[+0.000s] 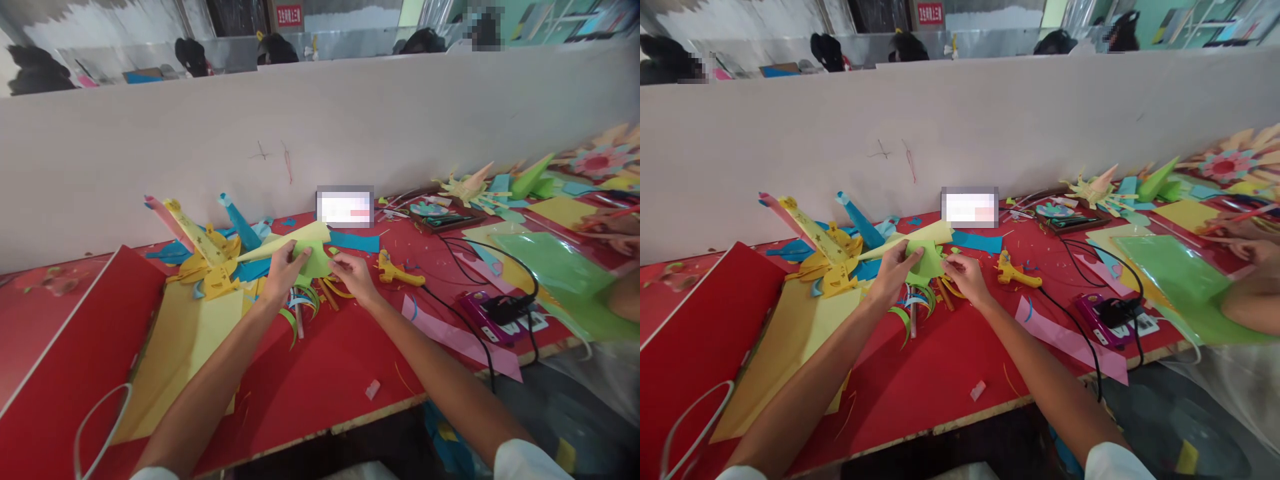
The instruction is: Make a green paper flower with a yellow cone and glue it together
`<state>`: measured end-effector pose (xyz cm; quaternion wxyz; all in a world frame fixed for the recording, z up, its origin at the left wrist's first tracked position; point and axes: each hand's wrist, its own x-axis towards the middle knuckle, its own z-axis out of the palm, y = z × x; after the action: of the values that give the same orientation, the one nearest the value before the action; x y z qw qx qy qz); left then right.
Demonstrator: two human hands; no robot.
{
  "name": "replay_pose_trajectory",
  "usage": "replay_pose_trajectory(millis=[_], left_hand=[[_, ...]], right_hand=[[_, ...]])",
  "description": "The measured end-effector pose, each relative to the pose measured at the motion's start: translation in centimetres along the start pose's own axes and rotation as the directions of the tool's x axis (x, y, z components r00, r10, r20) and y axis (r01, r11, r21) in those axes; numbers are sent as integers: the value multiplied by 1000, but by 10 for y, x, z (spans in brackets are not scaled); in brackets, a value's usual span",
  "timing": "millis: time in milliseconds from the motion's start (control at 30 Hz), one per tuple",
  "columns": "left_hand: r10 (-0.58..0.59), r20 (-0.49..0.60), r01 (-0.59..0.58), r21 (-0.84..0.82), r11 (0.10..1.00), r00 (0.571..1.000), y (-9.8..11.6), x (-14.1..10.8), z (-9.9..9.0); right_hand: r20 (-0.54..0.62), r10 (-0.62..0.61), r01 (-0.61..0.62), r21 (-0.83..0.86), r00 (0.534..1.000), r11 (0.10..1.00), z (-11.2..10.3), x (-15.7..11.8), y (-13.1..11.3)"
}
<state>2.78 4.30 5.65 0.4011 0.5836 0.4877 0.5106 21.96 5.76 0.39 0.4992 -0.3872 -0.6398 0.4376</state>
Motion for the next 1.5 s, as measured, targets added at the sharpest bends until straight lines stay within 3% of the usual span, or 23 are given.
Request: replay_pose_trajectory(millis=[100,200,300,467,733,933,1033,1167,1267,1400,1500], left_hand=[[4,-77,-3,7,1000,997,2,3,-10],[42,-118,-36,57,998,992,6,10,-23],[93,-123,-74,149,986,988,9,15,-34],[152,-104,-122,252,960,983,13,17,-41],[204,-104,-169,274,947,973,29,13,-46],[244,-133,-195,303,933,961,49,7,-49],[271,-130,-229,272,935,954,58,3,-48],[316,-165,-293,148,945,934,65,-3,-47],[326,-182,-312,100,945,928,71,-7,-46],[335,-163,-319,115,941,928,79,-10,-47],[310,-148,-281,186,941,939,82,-9,-49]], right_hand=[[82,-90,114,-374,993,920,-9,2,5],[139,-26,122,-747,990,654,-21,2,8],[229,103,151,-857,968,493,-28,0,9],[288,154,190,-868,945,458,-26,-3,5],[219,156,108,-846,963,521,-20,1,11],[190,-34,179,-826,981,534,-17,-2,30],[148,-92,173,-764,985,622,-14,-2,36],[74,-86,112,-521,994,846,-9,0,29],[142,-42,76,-248,989,966,-3,-1,17],[223,87,-105,72,971,992,5,-3,8],[267,39,-93,194,963,976,8,-7,8]])
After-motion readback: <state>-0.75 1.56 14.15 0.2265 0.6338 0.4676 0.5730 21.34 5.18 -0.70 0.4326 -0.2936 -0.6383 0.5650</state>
